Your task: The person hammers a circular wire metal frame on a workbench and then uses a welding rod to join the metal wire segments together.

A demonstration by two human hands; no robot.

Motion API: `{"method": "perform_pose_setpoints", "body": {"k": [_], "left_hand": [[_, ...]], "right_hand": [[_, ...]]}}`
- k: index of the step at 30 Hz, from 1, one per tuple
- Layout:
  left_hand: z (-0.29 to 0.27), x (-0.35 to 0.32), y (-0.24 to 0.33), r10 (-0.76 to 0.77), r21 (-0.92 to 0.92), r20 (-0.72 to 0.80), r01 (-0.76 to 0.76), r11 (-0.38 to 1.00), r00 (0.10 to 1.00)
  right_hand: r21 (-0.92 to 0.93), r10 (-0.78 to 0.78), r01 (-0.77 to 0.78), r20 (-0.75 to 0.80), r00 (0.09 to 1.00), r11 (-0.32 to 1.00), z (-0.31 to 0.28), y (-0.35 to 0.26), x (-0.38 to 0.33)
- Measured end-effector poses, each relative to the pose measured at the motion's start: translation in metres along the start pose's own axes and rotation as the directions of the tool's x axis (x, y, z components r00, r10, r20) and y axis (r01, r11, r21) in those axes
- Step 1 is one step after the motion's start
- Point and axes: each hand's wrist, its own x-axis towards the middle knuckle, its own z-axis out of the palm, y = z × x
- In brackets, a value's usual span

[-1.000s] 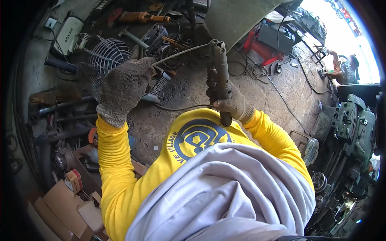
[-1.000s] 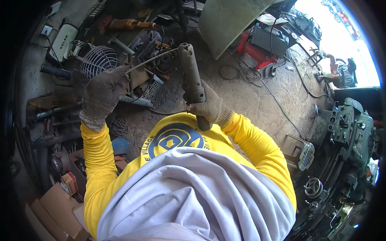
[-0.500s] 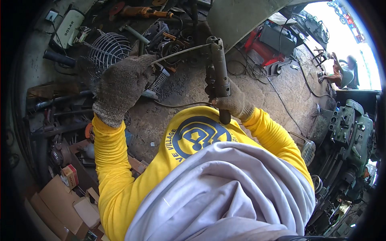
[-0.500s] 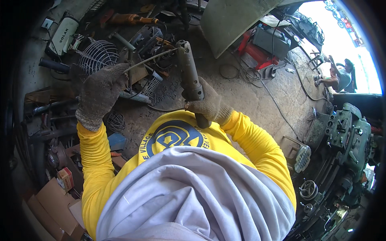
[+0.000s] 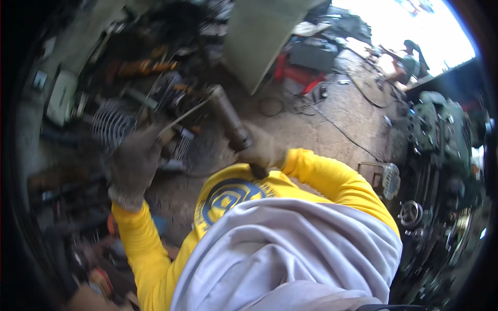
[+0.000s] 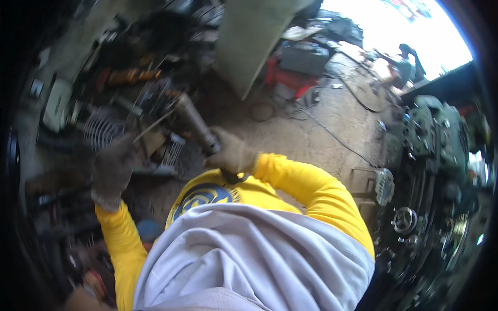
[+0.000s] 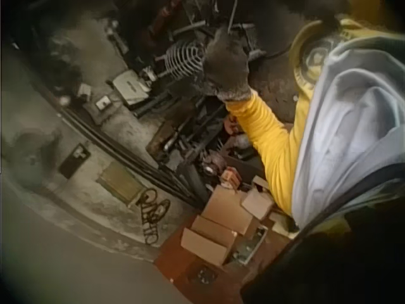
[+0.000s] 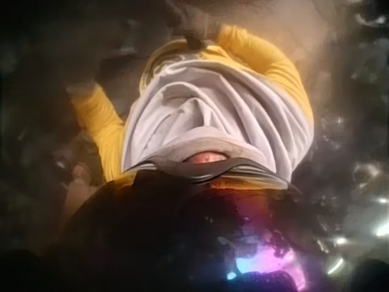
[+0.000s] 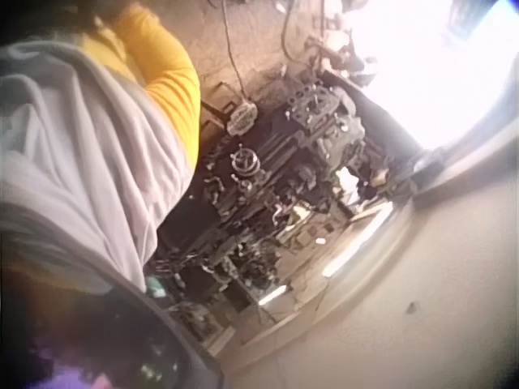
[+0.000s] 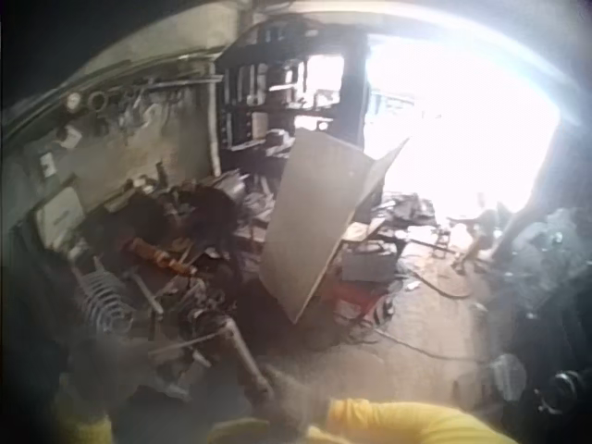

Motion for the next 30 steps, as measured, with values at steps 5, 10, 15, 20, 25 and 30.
{"method": "perform_pose_setpoints", "body": {"k": [5, 10, 15, 20, 25, 30], "left_hand": [[-0.001, 0.001, -0.001, -0.001, -0.037, -0.022, 0.0, 0.999, 1.0], [0.002, 0.005, 0.002, 0.031, -0.013, -0.067, -0.032, 0.999, 0.997], [0.006, 0.008, 0.008, 0.108, 0.226, -0.121, -0.078, 0.971, 0.987], [0.018, 0.004, 0.005, 0.161, 0.259, -0.166, -0.114, 0.959, 0.973], [0.015, 0.005, 0.013, 0.04, 0.21, -0.095, -0.019, 0.977, 0.995], [0.027, 0.001, -0.001, 0.087, 0.2, -0.141, -0.057, 0.978, 0.986]], "right_hand": [[-0.2, 0.062, -0.057, 0.016, 0.998, 0.978, -0.001, -0.028, 0.0], [-0.202, 0.014, -0.012, 0.005, 1.0, 0.979, -0.001, -0.02, 0.0], [-0.19, 0.07, -0.071, -0.013, 0.997, 0.979, -0.001, -0.032, -0.004], [-0.179, 0.083, -0.087, -0.03, 0.996, 0.98, -0.001, -0.031, -0.006], [-0.148, 0.105, -0.108, -0.028, 0.994, 0.983, 0.0, -0.026, -0.001], [-0.155, 0.089, -0.093, -0.034, 0.995, 0.983, -0.001, -0.037, -0.002]]}}
